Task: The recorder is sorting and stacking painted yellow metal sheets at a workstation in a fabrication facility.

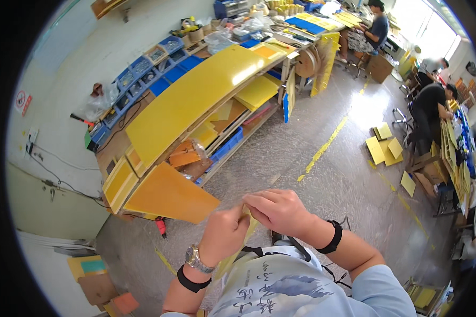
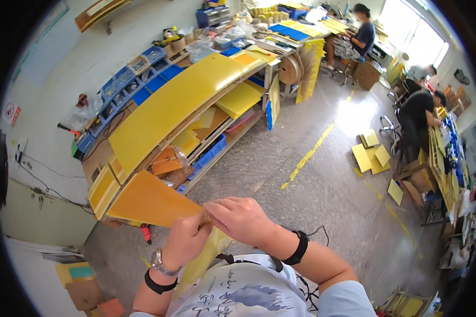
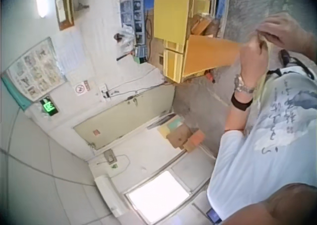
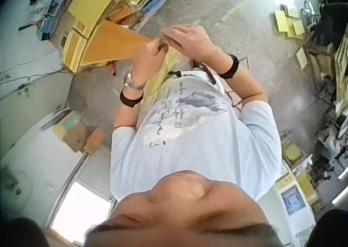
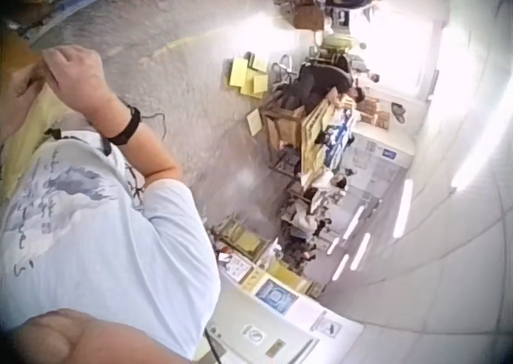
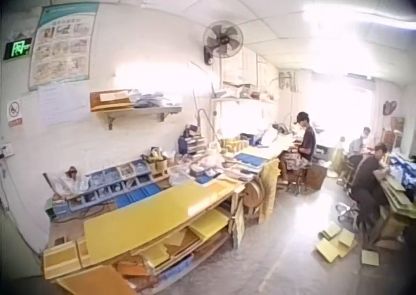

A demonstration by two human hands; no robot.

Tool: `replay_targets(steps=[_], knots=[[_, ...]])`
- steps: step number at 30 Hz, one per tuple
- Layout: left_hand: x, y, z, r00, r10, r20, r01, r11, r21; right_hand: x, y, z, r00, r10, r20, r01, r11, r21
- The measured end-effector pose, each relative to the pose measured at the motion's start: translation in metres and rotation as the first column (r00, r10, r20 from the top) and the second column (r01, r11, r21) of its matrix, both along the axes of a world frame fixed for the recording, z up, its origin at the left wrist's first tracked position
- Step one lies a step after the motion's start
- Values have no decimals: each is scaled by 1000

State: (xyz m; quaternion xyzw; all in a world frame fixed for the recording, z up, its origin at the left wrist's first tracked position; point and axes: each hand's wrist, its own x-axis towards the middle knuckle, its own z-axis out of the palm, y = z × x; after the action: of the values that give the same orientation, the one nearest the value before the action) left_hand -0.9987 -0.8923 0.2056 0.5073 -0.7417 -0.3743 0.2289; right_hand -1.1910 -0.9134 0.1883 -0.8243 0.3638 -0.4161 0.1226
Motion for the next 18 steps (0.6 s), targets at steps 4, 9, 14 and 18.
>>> replay_targets(steps=[4,9,14,18], knots=[[-61,-8,4,1000,-22,12,22,1000,15,-65,-2,-5,1000,22,-4,-22,1000,9],[-95,-16,1,999,-45,27,45,999,21,-98,-7,-14,999,17,38,-17,1000,-11],[-111,-18,1,999,-50,-8,50,998,35,-111,-13,-19,995,26,101,-19,998,-63],[-113,-17,-6,998,-26,-53,25,1000,-15,-115,-17,-16,995,49,86,-44,997,-59]])
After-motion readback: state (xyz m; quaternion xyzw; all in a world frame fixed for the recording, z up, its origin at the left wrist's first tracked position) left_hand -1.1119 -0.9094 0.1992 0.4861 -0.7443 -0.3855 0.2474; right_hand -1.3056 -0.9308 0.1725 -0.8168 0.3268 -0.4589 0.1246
